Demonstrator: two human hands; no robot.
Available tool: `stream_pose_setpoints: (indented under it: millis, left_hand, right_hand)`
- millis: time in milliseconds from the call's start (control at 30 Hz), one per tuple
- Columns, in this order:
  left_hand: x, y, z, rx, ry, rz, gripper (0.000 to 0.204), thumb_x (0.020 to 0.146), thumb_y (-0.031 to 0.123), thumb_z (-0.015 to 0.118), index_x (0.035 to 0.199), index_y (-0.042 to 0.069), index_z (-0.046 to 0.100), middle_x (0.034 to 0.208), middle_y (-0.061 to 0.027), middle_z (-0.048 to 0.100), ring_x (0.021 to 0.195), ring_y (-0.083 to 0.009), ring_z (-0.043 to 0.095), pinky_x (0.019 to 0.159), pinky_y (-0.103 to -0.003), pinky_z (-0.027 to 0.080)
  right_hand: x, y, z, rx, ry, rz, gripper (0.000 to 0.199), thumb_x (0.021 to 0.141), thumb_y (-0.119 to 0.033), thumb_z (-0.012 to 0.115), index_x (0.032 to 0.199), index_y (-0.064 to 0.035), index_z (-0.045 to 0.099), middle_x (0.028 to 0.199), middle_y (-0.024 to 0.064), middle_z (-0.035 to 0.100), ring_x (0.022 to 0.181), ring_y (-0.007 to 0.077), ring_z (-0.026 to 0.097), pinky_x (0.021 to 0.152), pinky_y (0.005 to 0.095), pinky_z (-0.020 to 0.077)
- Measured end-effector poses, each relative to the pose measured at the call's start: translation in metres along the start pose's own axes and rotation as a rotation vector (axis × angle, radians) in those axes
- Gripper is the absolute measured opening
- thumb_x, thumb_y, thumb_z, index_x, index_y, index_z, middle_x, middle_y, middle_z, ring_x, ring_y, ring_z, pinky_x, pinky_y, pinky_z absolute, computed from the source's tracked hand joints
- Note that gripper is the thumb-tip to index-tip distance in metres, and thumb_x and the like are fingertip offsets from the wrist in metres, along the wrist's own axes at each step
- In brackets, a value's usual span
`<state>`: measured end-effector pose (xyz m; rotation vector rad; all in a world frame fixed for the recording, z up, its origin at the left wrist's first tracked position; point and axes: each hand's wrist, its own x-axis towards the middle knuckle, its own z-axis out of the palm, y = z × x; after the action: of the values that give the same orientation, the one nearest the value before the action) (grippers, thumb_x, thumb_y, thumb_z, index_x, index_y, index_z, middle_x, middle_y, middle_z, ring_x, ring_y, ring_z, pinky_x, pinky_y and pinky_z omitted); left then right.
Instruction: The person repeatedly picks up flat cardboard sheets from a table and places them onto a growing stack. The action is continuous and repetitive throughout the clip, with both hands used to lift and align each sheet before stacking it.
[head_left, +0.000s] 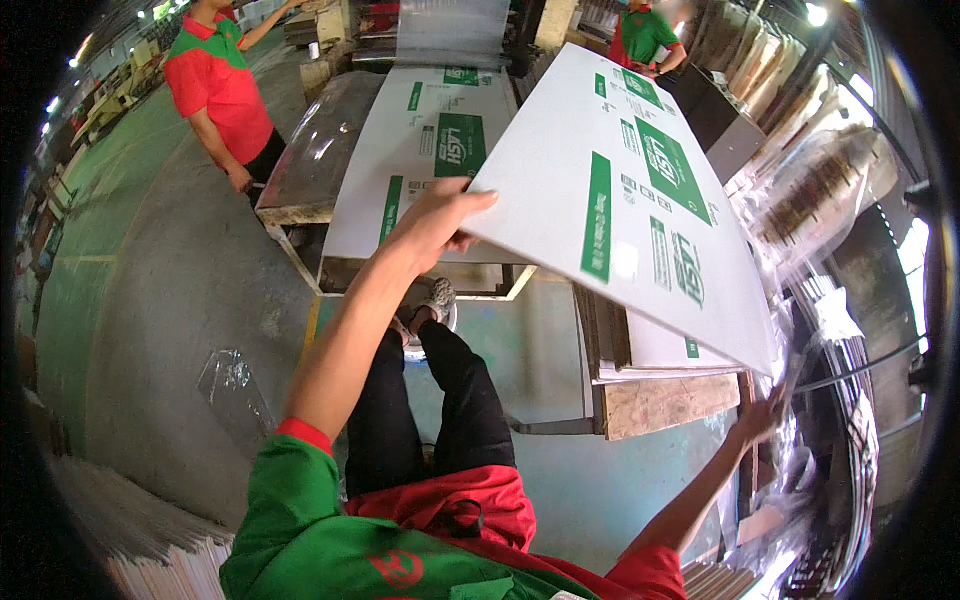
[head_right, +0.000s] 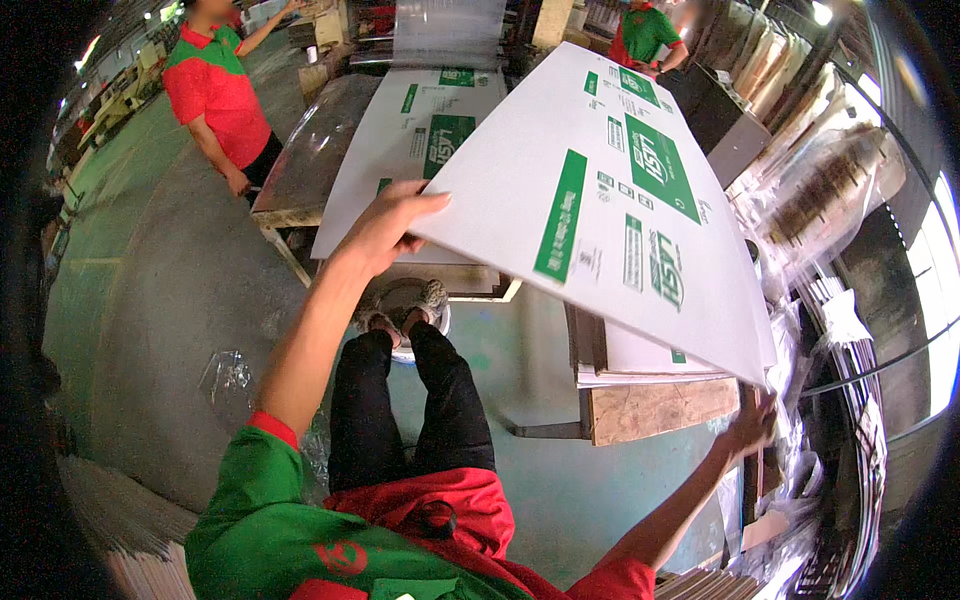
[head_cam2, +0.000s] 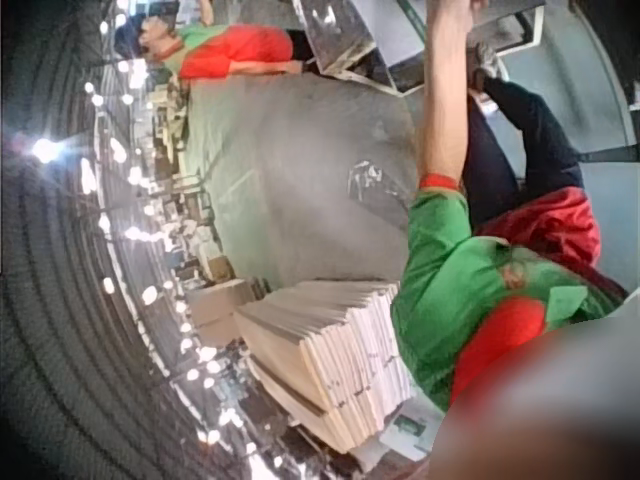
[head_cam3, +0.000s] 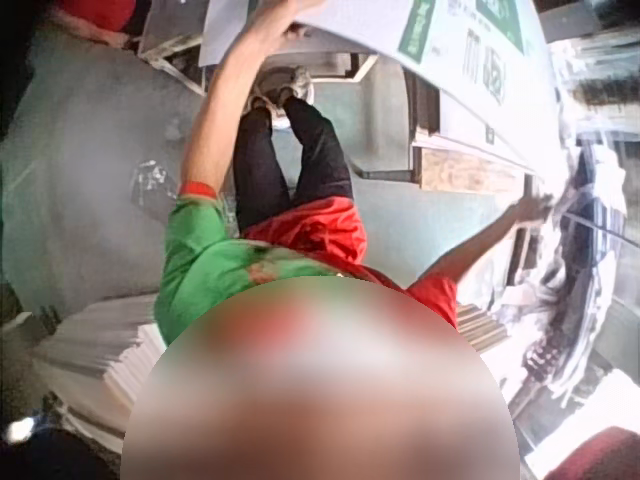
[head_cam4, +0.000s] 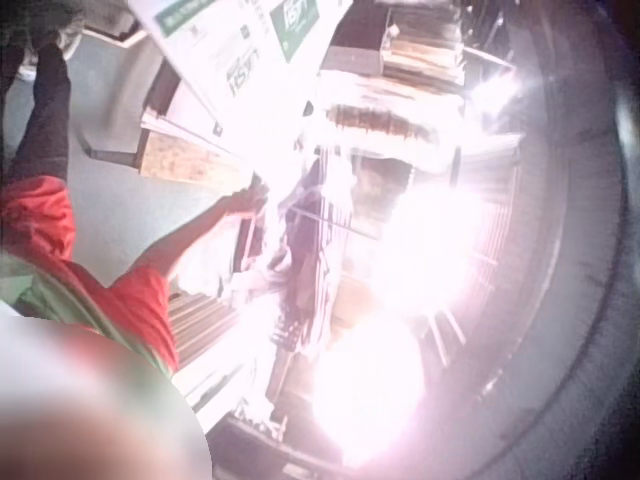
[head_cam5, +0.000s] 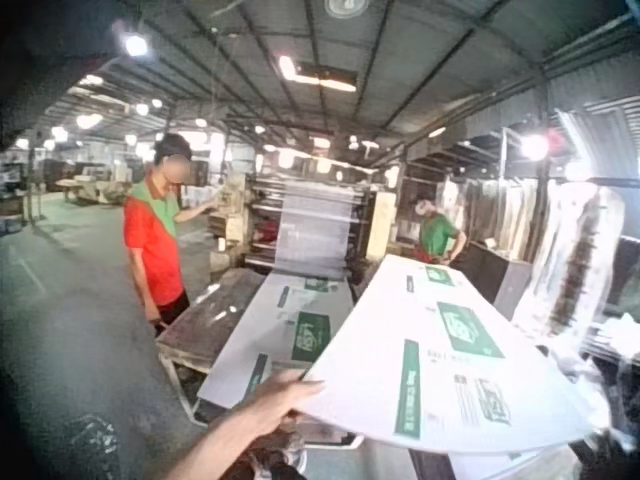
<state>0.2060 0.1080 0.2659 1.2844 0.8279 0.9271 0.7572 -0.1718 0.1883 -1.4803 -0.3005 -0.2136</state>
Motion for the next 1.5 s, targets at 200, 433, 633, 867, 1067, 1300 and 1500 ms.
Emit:
stream_pose_setpoints:
  millis: [200,433,633,867,1067,1300,1500]
  left_hand:
    - [-0.109,-0.042,-0.028,0.019,0.036,-0.148,0.036,0.092,0.038,0.062,0.105,0.005,0.06,0.076,0.0005,0.059,0.052,-0.0045,0.05,0.04,-0.02,0.037]
    - [-0.193,-0.09,-0.068,0.013,0.073,-0.083,0.048,0.097,0.037,0.059,0.128,0.0,0.055,0.088,-0.0018,0.061,0.069,-0.008,0.055,0.055,-0.024,0.046]
    - [-0.21,-0.084,-0.065,0.052,0.215,-0.254,0.04,0.099,0.033,0.056,0.122,0.0,0.055,0.097,-0.0028,0.061,0.081,-0.0094,0.055,0.067,-0.025,0.047]
    - [-0.28,-0.006,-0.107,0.31,0.519,-0.194,0.051,0.1,0.034,0.057,0.135,-0.003,0.052,0.118,-0.0106,0.063,0.107,-0.0152,0.056,0.095,-0.03,0.044]
    - [-0.373,-0.029,-0.137,0.318,0.834,-0.268,0.062,0.097,0.037,0.06,0.141,-0.004,0.047,0.129,-0.0148,0.059,0.118,-0.0199,0.053,0.105,-0.031,0.038]
    - [-0.403,-0.151,-0.132,0.355,0.8,-0.604,0.074,0.096,0.041,0.062,0.144,-0.009,0.039,0.136,-0.02,0.054,0.126,-0.0262,0.051,0.108,-0.035,0.036]
    - [-0.391,-0.185,-0.117,0.015,0.842,-0.527,0.056,0.096,0.034,0.062,0.132,-0.007,0.051,0.124,-0.0151,0.06,0.113,-0.022,0.057,0.099,-0.034,0.042]
  right_hand:
    - [-0.073,0.04,-0.085,0.028,-0.116,0.381,0.051,0.098,-0.054,0.053,0.105,-0.0044,0.065,0.081,0.0069,0.06,0.059,0.0106,0.046,0.049,0.0264,0.0336]
    - [-0.149,0.0,-0.068,-0.01,-0.416,0.345,0.039,0.095,-0.03,0.063,0.118,0.0015,0.066,0.108,0.0101,0.068,0.095,0.0244,0.065,0.087,0.0373,0.0521]
    - [-0.141,-0.022,-0.055,-0.454,-0.616,-0.022,0.04,0.097,-0.024,0.059,0.123,0.0069,0.064,0.105,0.0122,0.071,0.092,0.0192,0.063,0.086,0.0331,0.0503]
    - [-0.221,-0.071,0.014,-0.331,-0.78,-0.008,0.048,0.092,-0.019,0.064,0.129,0.0107,0.058,0.11,0.0188,0.069,0.096,0.0197,0.062,0.086,0.033,0.0499]
    - [-0.263,-0.079,0.053,-0.49,-0.973,0.213,0.045,0.093,-0.018,0.064,0.132,0.0054,0.059,0.108,0.0177,0.07,0.093,0.0175,0.063,0.084,0.032,0.0506]
    - [-0.291,0.013,0.036,-0.464,-1.19,0.318,0.046,0.095,-0.016,0.064,0.135,0.0059,0.055,0.106,0.0139,0.069,0.093,0.0135,0.061,0.085,0.0288,0.0494]
    - [-0.294,0.043,0.012,-0.458,-1.203,0.309,0.047,0.096,-0.016,0.062,0.14,-0.0023,0.053,0.093,0.0068,0.067,0.071,0.0092,0.057,0.061,0.0263,0.0496]
